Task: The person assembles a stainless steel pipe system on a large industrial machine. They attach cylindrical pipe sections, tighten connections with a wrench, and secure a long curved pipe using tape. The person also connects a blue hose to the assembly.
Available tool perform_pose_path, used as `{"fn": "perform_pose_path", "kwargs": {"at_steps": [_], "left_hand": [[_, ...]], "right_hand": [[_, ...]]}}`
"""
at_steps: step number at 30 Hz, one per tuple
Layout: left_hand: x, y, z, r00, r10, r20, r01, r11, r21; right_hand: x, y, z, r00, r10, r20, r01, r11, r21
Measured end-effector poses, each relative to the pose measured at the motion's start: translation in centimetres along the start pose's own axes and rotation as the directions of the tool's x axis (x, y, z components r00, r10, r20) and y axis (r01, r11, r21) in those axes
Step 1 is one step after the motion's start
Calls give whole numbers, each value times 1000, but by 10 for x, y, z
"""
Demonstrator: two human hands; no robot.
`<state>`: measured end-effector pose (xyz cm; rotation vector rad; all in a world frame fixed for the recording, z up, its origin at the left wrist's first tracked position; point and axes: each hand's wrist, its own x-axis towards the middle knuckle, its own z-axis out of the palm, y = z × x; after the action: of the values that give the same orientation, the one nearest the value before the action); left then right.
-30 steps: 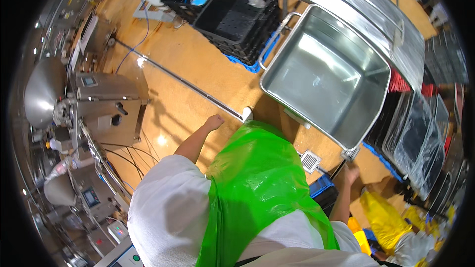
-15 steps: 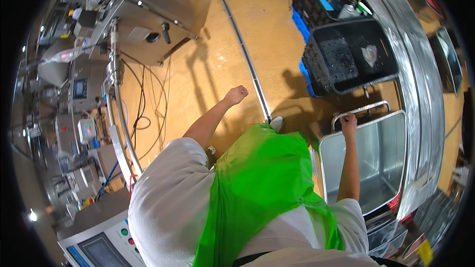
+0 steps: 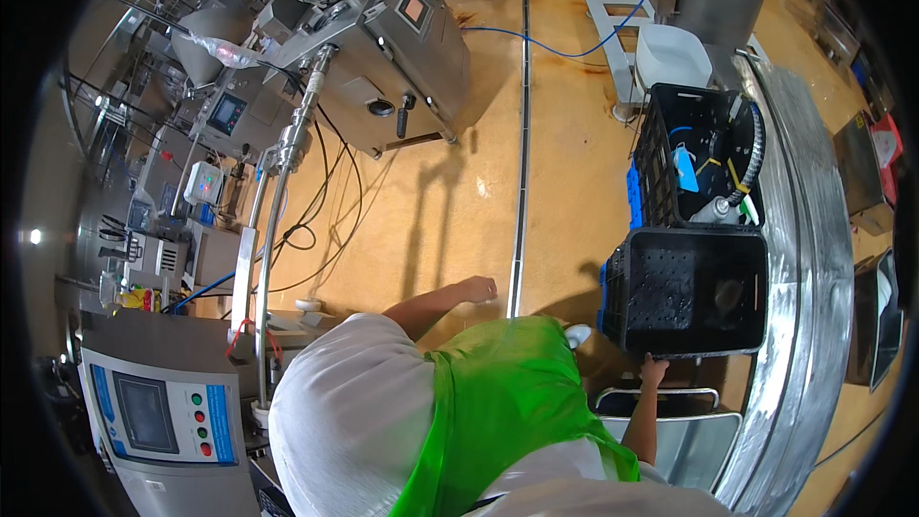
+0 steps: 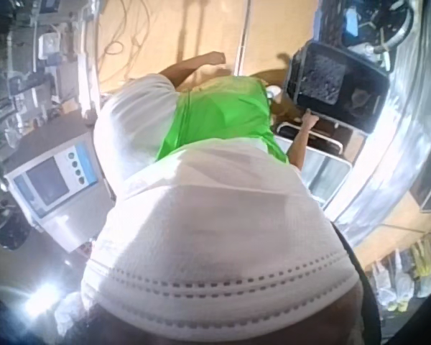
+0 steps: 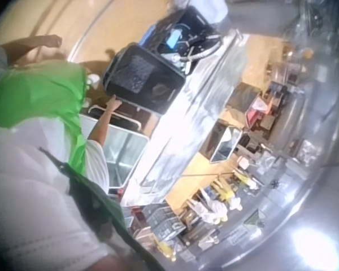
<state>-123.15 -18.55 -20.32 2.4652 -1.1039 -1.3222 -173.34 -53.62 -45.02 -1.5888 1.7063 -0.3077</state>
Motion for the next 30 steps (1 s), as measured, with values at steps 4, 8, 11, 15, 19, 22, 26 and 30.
{"fn": "perform_pose_path", "kwargs": {"at_steps": [4, 8, 11, 15, 19, 22, 26, 30], "left_hand": [[10, 13, -39, 986, -106, -130, 76, 973, -216], [13, -22, -21, 975, -163, -151, 121, 959, -255], [34, -44, -31, 994, -113, -10, 111, 988, -105], [61, -62, -65, 993, -118, -13, 114, 980, -166], [98, -114, -116, 994, -105, 23, 108, 984, -140], [127, -139, -180, 978, -202, 48, 207, 964, -166], [166, -183, -257, 957, -129, -261, 59, 964, -261], [227, -196, -348, 936, -136, -326, 96, 986, -136]], "right_hand": [[9, -12, 3, 981, 151, 121, -140, 986, -92], [-21, -84, -32, 913, 313, 261, -276, 946, -170], [-44, -135, -65, 881, 341, 329, -300, 939, -169], [-35, -119, -66, 860, 372, 349, -373, 926, -67], [-26, -133, -63, 773, 551, 313, -375, 795, -476], [13, -151, -46, 597, 772, -220, -781, 495, -382], [33, -251, -52, 612, 499, -614, -637, 771, -9], [73, -381, -44, 854, -7, -521, -116, 972, -203]]}}
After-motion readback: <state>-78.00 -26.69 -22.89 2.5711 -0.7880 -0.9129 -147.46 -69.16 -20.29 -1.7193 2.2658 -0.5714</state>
